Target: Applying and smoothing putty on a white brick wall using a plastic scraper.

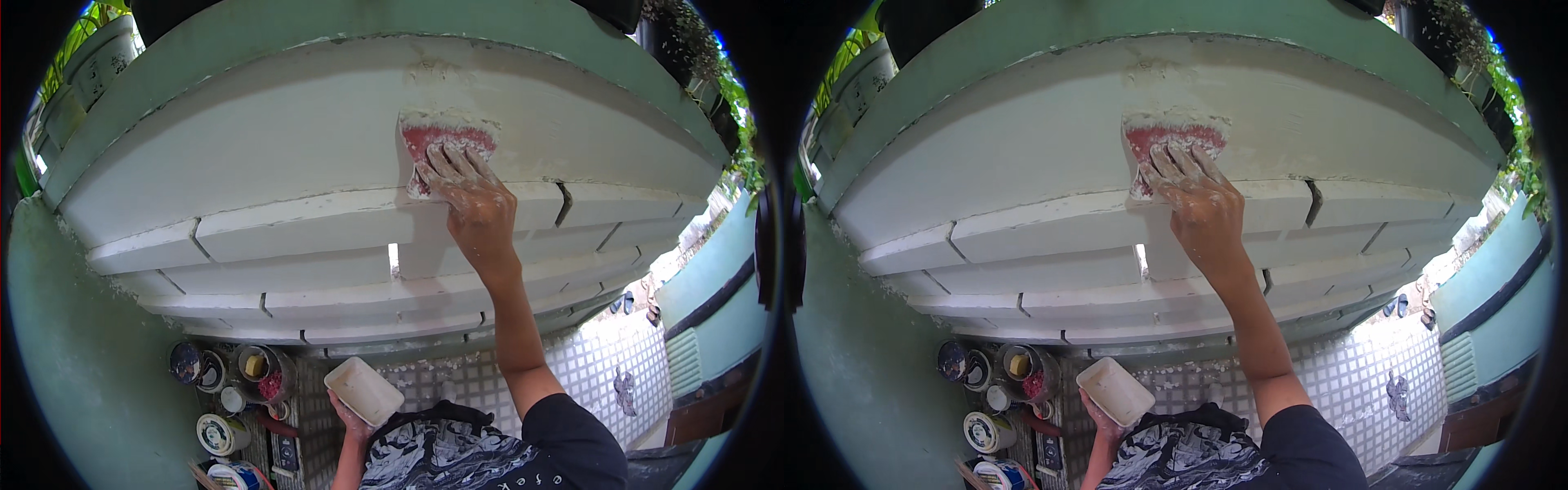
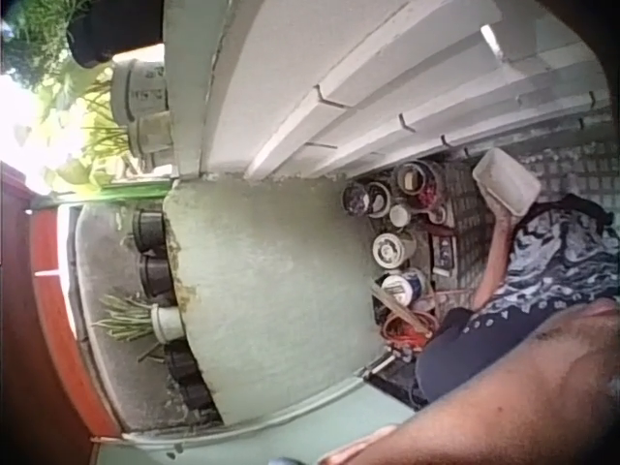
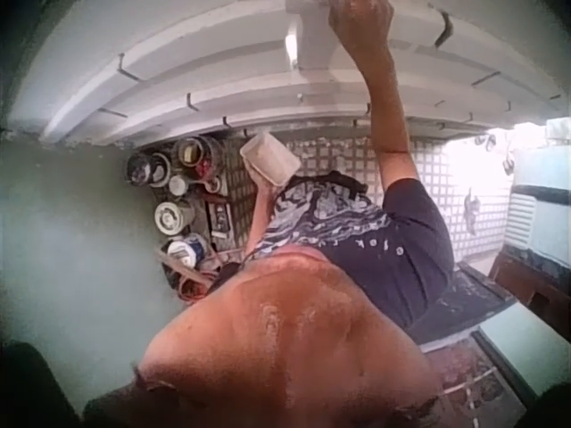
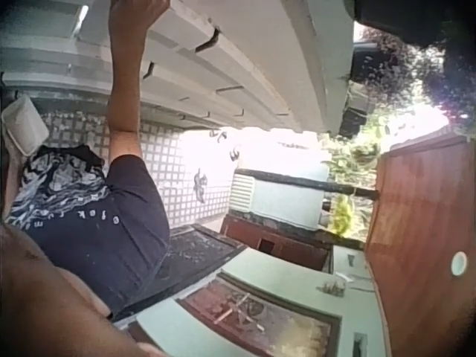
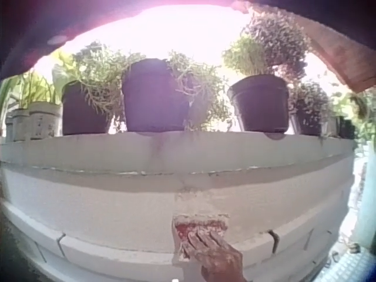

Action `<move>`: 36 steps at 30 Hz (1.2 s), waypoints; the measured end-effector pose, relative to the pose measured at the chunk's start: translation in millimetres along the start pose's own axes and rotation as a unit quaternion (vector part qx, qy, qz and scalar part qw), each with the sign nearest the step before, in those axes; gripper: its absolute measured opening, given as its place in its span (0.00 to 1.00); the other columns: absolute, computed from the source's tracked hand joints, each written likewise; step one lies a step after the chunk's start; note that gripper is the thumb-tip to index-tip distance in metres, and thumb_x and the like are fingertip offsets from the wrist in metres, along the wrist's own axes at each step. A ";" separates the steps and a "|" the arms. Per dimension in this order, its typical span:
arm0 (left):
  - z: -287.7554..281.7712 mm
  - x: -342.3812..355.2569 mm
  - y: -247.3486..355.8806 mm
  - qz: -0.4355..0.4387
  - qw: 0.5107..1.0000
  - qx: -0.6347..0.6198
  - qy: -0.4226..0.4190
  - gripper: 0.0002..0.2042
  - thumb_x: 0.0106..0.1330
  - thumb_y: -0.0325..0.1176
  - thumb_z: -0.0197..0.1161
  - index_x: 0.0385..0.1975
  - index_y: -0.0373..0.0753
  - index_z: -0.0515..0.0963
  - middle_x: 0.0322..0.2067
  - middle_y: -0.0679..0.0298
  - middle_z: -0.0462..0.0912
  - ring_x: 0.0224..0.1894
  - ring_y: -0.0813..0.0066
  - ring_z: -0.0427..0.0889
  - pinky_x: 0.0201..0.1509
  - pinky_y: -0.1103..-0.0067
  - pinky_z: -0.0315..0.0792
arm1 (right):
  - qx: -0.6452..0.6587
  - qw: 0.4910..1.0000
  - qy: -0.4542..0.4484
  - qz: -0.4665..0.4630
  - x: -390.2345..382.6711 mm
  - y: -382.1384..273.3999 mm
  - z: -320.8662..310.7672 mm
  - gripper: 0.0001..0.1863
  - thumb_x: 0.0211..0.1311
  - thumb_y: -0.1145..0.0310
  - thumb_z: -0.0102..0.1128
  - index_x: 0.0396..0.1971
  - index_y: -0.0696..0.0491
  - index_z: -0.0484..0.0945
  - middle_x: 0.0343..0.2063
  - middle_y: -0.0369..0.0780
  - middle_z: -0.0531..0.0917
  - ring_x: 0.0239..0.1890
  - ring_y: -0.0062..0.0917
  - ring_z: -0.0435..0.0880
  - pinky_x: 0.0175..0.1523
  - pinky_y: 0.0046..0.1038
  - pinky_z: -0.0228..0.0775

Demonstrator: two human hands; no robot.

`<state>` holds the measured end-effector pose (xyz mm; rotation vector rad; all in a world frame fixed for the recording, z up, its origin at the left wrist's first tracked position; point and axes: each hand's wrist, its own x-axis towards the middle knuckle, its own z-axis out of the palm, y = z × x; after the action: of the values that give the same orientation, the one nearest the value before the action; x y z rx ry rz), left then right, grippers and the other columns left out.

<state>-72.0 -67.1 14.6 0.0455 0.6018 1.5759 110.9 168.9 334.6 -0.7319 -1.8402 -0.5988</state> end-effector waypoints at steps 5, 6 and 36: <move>-3.4 2.5 6.2 0.003 1.000 0.000 -0.006 0.41 0.54 0.74 0.38 0.59 0.48 0.63 0.50 0.60 0.73 0.49 0.56 0.76 0.50 0.54 0.73 | 0.072 0.996 -0.060 -0.011 -9.4 -4.4 -35.8 0.24 0.36 0.87 0.54 0.38 0.51 0.82 0.39 0.41 0.83 0.43 0.34 0.82 0.49 0.34 0.74; -3.0 2.8 7.1 0.004 1.000 0.000 -0.008 0.41 0.54 0.74 0.38 0.59 0.48 0.63 0.50 0.60 0.73 0.49 0.56 0.76 0.50 0.54 0.73 | 0.042 0.998 -0.002 0.039 -14.6 -0.2 -39.8 0.25 0.38 0.86 0.55 0.41 0.52 0.80 0.38 0.43 0.83 0.41 0.35 0.83 0.45 0.33 0.74; 0.6 -4.5 25.6 -0.017 0.999 0.036 -0.016 0.39 0.56 0.72 0.40 0.59 0.48 0.63 0.51 0.62 0.74 0.50 0.58 0.76 0.52 0.56 0.72 | -0.050 0.969 0.211 0.116 34.2 -38.9 37.9 0.26 0.43 0.85 0.54 0.46 0.51 0.78 0.41 0.44 0.81 0.38 0.33 0.84 0.34 0.32 0.78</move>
<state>-94.7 -70.4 26.8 0.1142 0.6309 1.5180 49.0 175.4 350.4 -0.8024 -1.3192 -0.6411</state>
